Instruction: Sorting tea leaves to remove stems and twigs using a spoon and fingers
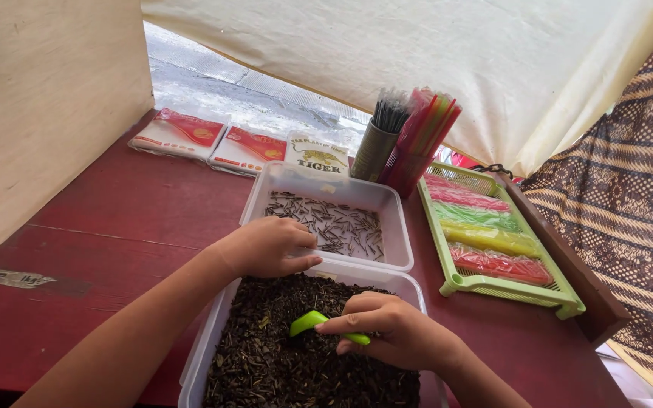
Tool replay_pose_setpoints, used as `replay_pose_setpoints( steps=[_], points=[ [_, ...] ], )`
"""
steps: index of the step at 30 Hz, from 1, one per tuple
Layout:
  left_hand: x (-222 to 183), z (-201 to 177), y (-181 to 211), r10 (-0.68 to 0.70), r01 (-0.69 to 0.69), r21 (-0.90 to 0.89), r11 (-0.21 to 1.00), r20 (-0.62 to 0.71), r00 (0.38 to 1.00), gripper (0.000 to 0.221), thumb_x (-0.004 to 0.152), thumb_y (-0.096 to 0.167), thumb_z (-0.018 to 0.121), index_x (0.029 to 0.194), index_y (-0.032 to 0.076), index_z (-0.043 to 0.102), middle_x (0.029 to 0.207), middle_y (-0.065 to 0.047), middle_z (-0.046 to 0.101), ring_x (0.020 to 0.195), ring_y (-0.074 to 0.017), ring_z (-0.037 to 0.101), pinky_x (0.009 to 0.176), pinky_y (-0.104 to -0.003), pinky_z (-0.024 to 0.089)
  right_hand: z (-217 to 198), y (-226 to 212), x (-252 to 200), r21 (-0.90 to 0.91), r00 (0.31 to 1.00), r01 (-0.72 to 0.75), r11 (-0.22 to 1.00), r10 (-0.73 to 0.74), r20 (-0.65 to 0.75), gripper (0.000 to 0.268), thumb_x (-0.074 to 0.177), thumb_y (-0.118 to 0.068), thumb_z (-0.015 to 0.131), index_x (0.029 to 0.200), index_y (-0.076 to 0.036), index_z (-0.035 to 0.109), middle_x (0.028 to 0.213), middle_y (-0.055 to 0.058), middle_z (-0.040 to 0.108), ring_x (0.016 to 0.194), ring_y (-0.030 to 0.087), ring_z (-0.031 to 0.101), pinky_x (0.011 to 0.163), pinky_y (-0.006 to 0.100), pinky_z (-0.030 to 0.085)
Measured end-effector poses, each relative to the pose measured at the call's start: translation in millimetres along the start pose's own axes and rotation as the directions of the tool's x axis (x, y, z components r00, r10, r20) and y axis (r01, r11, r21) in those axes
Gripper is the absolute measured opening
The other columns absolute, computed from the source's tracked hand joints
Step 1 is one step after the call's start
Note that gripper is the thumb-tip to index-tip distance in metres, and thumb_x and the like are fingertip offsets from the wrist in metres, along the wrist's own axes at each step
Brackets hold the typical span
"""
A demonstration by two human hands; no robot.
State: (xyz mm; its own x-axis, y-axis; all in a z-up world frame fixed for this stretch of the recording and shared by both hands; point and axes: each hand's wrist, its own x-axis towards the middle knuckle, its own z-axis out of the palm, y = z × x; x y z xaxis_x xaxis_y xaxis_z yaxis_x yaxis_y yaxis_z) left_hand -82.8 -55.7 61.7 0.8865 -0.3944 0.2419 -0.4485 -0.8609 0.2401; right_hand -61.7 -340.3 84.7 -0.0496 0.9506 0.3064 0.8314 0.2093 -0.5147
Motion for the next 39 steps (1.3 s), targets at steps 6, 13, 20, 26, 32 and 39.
replay_pose_setpoints(
  steps=[6, 13, 20, 26, 32, 39],
  points=[
    [1, 1, -1, -0.004, 0.005, 0.006, 1.000, -0.021, 1.000, 0.038, 0.099, 0.050, 0.054, 0.095, 0.015, 0.068, 0.097, -0.008, 0.073, 0.092, -0.0351, 0.068, 0.076, -0.052, 0.051, -1, -1, 2, -0.018, 1.000, 0.016, 1.000, -0.015, 0.005, 0.033, 0.100, -0.017, 0.071, 0.133, -0.014, 0.067, 0.087, 0.005, 0.059, 0.076, 0.021, 0.059, 0.074, 0.033, 0.050],
    [1, 5, -3, 0.021, -0.020, 0.032, 0.999, -0.040, 0.999, 0.038, 0.099, 0.049, 0.055, 0.089, 0.014, 0.065, 0.092, -0.009, 0.072, 0.089, -0.0368, 0.068, 0.074, -0.053, 0.051, -1, -1, 2, -0.052, 1.000, -0.002, 0.999, 0.002, 0.006, 0.032, 0.101, -0.017, 0.070, 0.132, -0.014, 0.068, 0.081, 0.004, 0.053, 0.071, 0.021, 0.055, 0.070, 0.033, 0.047],
    [1, 7, -3, 0.017, -0.015, 0.032, 0.999, -0.043, 0.999, 0.039, 0.099, 0.049, 0.055, 0.087, 0.014, 0.066, 0.091, -0.010, 0.072, 0.089, -0.0363, 0.068, 0.075, -0.052, 0.051, -2, -8, 7, -0.028, 0.993, -0.106, 0.994, 0.108, 0.047, 0.034, 0.105, -0.019, 0.057, 0.138, -0.012, 0.061, 0.096, 0.008, 0.068, 0.085, 0.025, 0.066, 0.080, 0.034, 0.051],
    [-1, 7, -3, 0.041, -0.039, 0.031, 0.999, -0.062, 0.997, 0.038, 0.097, 0.050, 0.056, 0.098, 0.015, 0.069, 0.095, -0.008, 0.073, 0.092, -0.0357, 0.068, 0.077, -0.052, 0.051, -3, -6, 8, -0.081, 0.995, -0.079, 0.994, 0.084, 0.056, 0.036, 0.105, -0.019, 0.059, 0.141, -0.014, 0.060, 0.085, 0.007, 0.056, 0.076, 0.026, 0.058, 0.072, 0.035, 0.047],
    [-3, 2, 0, 0.055, -0.057, -0.016, 0.998, -0.083, 0.995, 0.030, 0.093, 0.040, 0.059, 0.101, 0.014, 0.071, 0.097, -0.012, 0.074, 0.098, -0.0373, 0.071, 0.083, -0.051, 0.057, 2, -7, 9, -0.093, 0.971, -0.044, 0.995, 0.021, -0.237, 0.024, 0.101, -0.015, 0.062, 0.120, -0.005, 0.073, 0.079, 0.011, 0.062, 0.069, 0.034, 0.065, 0.066, 0.042, 0.055],
    [-2, 5, -2, 0.054, -0.056, -0.019, 0.998, -0.076, 0.996, 0.029, 0.094, 0.039, 0.061, 0.102, 0.014, 0.072, 0.097, -0.011, 0.075, 0.098, -0.0367, 0.071, 0.084, -0.050, 0.057, 5, 3, 2, -0.124, 0.910, -0.106, 0.987, 0.046, -0.411, 0.024, 0.101, -0.016, 0.062, 0.121, -0.011, 0.075, 0.084, 0.006, 0.064, 0.071, 0.027, 0.067, 0.068, 0.037, 0.056]
  ],
)
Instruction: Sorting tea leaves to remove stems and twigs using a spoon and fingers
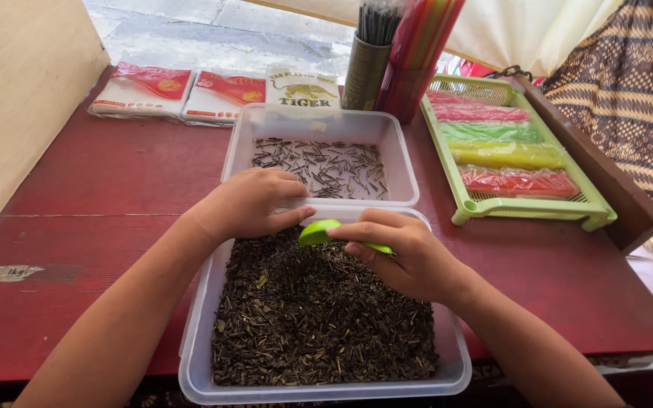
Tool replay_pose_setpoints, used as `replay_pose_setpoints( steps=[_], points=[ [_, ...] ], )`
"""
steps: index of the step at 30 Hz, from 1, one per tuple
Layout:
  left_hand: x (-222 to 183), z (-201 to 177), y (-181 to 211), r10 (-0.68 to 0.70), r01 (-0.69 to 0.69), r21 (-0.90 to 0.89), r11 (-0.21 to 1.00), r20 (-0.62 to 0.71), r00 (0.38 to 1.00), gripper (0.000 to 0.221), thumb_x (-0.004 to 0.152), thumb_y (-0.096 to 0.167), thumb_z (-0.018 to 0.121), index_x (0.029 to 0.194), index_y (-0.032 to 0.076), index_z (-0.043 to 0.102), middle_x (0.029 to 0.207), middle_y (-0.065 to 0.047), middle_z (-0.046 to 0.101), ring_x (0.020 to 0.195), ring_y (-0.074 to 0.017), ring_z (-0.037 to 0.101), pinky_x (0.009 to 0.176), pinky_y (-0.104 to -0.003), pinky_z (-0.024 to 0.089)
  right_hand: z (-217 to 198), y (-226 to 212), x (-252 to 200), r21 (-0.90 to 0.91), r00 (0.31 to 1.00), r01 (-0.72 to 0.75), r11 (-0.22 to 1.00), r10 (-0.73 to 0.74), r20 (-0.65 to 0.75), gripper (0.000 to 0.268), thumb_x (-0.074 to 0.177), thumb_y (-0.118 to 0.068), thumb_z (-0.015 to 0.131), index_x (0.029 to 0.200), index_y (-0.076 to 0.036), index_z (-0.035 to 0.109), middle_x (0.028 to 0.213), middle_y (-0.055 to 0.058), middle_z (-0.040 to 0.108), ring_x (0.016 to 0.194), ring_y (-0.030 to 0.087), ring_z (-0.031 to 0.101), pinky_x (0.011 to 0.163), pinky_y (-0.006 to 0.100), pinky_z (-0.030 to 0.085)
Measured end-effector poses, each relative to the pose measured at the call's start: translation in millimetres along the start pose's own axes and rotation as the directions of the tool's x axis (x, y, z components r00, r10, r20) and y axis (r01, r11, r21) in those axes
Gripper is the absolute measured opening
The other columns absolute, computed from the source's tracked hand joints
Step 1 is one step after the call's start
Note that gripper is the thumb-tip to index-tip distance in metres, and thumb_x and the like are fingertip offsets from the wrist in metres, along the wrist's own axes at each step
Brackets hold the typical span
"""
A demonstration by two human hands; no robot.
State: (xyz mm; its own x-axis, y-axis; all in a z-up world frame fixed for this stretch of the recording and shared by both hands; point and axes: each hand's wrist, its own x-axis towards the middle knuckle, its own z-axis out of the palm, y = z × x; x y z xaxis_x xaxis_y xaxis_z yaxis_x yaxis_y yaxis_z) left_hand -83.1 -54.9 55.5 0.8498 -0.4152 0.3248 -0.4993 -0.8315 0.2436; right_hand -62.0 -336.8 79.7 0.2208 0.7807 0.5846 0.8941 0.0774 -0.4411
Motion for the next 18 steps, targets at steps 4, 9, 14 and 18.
replay_pose_setpoints(
  steps=[4, 9, 14, 18],
  points=[
    [-1, -2, 2, -0.012, 0.012, 0.010, 1.000, 0.002, 1.000, 0.028, 0.094, 0.038, 0.062, 0.103, 0.014, 0.072, 0.094, -0.012, 0.074, 0.097, -0.0364, 0.071, 0.083, -0.050, 0.056, -2, -4, 4, -0.011, 1.000, -0.025, 1.000, 0.025, -0.002, 0.026, 0.102, -0.017, 0.061, 0.124, -0.012, 0.072, 0.090, 0.007, 0.065, 0.072, 0.026, 0.066, 0.068, 0.036, 0.055],
    [-1, -1, 1, -0.013, 0.013, 0.002, 1.000, 0.004, 1.000, 0.029, 0.094, 0.038, 0.063, 0.104, 0.013, 0.072, 0.092, -0.013, 0.072, 0.096, -0.0369, 0.070, 0.083, -0.050, 0.056, -1, -6, 4, -0.042, 0.994, -0.056, 0.998, 0.059, 0.089, 0.029, 0.104, -0.016, 0.057, 0.130, -0.015, 0.068, 0.093, 0.011, 0.064, 0.072, 0.034, 0.064, 0.067, 0.042, 0.055],
    [-1, -5, 6, -0.029, 0.029, 0.006, 1.000, 0.005, 1.000, 0.029, 0.096, 0.039, 0.062, 0.105, 0.013, 0.071, 0.091, -0.012, 0.072, 0.095, -0.0364, 0.070, 0.083, -0.050, 0.056, 1, -11, 6, -0.030, 0.976, -0.024, 0.999, 0.030, 0.218, 0.031, 0.103, -0.013, 0.057, 0.134, -0.010, 0.062, 0.095, 0.017, 0.061, 0.078, 0.048, 0.062, 0.068, 0.053, 0.054],
    [-1, -5, 7, -0.023, 0.023, 0.000, 1.000, 0.002, 1.000, 0.027, 0.096, 0.037, 0.062, 0.104, 0.013, 0.071, 0.090, -0.011, 0.071, 0.094, -0.0353, 0.070, 0.082, -0.049, 0.055, 0, -8, 4, -0.044, 0.956, -0.060, 0.997, 0.070, 0.285, 0.036, 0.105, -0.017, 0.053, 0.141, -0.017, 0.058, 0.100, 0.012, 0.058, 0.078, 0.042, 0.062, 0.070, 0.049, 0.055]
  ],
)
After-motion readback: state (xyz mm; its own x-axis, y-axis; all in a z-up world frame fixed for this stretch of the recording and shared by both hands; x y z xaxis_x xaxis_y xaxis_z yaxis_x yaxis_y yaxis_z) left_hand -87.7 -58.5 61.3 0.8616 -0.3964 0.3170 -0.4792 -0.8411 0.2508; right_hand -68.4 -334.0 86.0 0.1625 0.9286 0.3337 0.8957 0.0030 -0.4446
